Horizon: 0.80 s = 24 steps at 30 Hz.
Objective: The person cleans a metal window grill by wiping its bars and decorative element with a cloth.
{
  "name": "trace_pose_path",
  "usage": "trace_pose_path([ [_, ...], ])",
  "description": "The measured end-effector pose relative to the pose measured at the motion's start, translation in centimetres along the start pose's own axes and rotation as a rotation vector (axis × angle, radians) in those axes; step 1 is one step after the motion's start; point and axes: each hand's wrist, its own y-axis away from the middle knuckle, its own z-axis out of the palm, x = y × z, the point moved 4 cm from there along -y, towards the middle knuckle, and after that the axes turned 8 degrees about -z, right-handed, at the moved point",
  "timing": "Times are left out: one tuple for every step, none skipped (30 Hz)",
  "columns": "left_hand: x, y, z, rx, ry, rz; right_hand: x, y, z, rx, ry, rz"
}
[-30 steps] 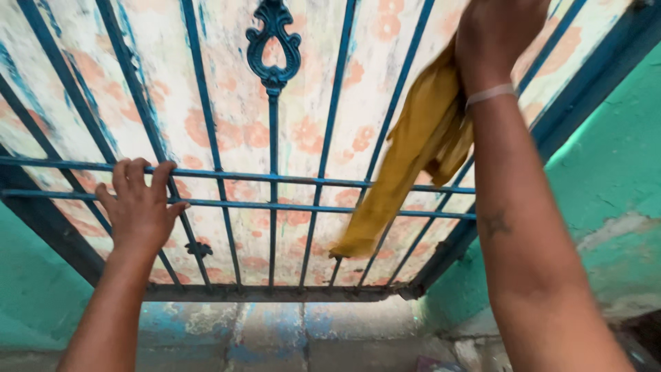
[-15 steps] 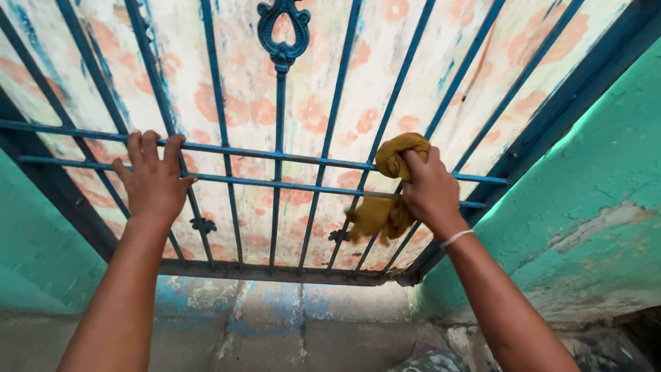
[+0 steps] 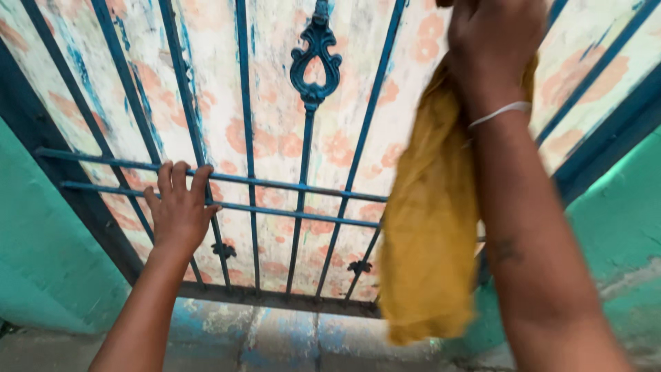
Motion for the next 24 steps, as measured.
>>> trace_pose_path([
  [0.1, -0.1, 0.0, 0.004, -0.001, -0.002, -0.6, 0.7, 0.3, 0.061, 0.023, -0.013],
  [0.2, -0.2, 0.0, 0.011, -0.007, -0.002, -1.2, 1.4, 0.4, 0.117, 0.044, -0.024],
  [0.1, -0.3, 0.0, 0.015, -0.017, -0.001, -2.0, 2.4, 0.4, 0.152, 0.057, -0.024],
  [0.1, -0.3, 0.0, 0.017, -0.021, -0.003, -2.5, 3.2, 0.5, 0.153, 0.055, -0.008],
  [0.2, -0.3, -0.1, 0.01, -0.014, -0.002, -2.9, 4.2, 0.5, 0.137, 0.049, 0.024],
  [0.2, -0.3, -0.1, 0.004, -0.007, -0.002, -3.1, 5.0, 0.6, 0.101, 0.026, 0.066],
  [0.3, -0.2, 0.0, -0.001, -0.009, 0.001, -3.2, 6.1, 0.5, 0.059, 0.008, 0.11],
  [0.3, -0.2, 0.0, 0.01, 0.0, -0.003, -3.9, 7.3, 0.5, 0.044, -0.002, 0.097],
  [0.4, -0.1, 0.0, 0.022, 0.013, -0.01, -4.5, 8.4, 0.3, 0.03, -0.01, 0.079],
  [0.5, 0.0, 0.1, 0.019, 0.015, -0.011, -5.1, 9.9, 0.1, -0.028, -0.052, 0.099],
  [0.6, 0.1, 0.0, 0.024, 0.0, -0.007, -5.9, 11.5, -0.1, -0.084, -0.095, 0.119],
  [0.6, 0.2, -0.1, 0.029, -0.015, -0.003, -7.0, 13.2, -0.3, -0.13, -0.093, 0.143],
  [0.7, 0.3, -0.2, 0.024, -0.016, -0.005, -8.2, 15.0, -0.7, -0.178, -0.092, 0.167],
  [0.8, 0.4, -0.2, 0.015, -0.007, -0.02, -9.5, 16.7, -1.5, -0.207, -0.117, 0.162],
  [0.9, 0.5, -0.3, 0.008, 0.005, -0.036, -10.6, 18.1, -2.4, -0.235, -0.141, 0.155],
  [1.0, 0.7, -0.4, 0.006, 0.006, -0.038, -11.8, 19.3, -3.5, -0.261, -0.144, 0.113],
  [1.1, 0.8, -0.5, 0.014, 0.014, -0.048, -12.6, 19.7, -4.6, -0.286, -0.145, 0.071],
  [1.2, 1.0, -0.6, 0.022, 0.022, -0.059, -12.7, 19.5, -5.6, -0.289, -0.144, 0.069],
  [1.2, 1.0, -0.6, 0.021, 0.026, -0.061, -12.5, 19.2, -6.4, -0.408, -0.228, 0.104],
  [1.2, 1.0, -0.5, 0.014, 0.018, -0.071, -12.4, 18.7, -7.3, -0.526, -0.311, 0.14],
  [1.1, 1.0, -0.5, 0.006, 0.004, -0.074, -12.3, 17.7, -8.3, -0.527, -0.31, 0.145],
  [1.1, 0.9, -0.5, 0.005, 0.003, -0.069, -11.8, 16.2, -9.0, -0.51, -0.343, 0.195],
  [1.1, 0.8, -0.5, 0.016, 0.005, -0.063, -11.3, 14.5, -9.5, -0.489, -0.378, 0.239],
  [1.0, 0.7, -0.5, 0.027, 0.008, -0.057, -10.9, 12.3, -10.2, -0.385, -0.345, 0.184],
])
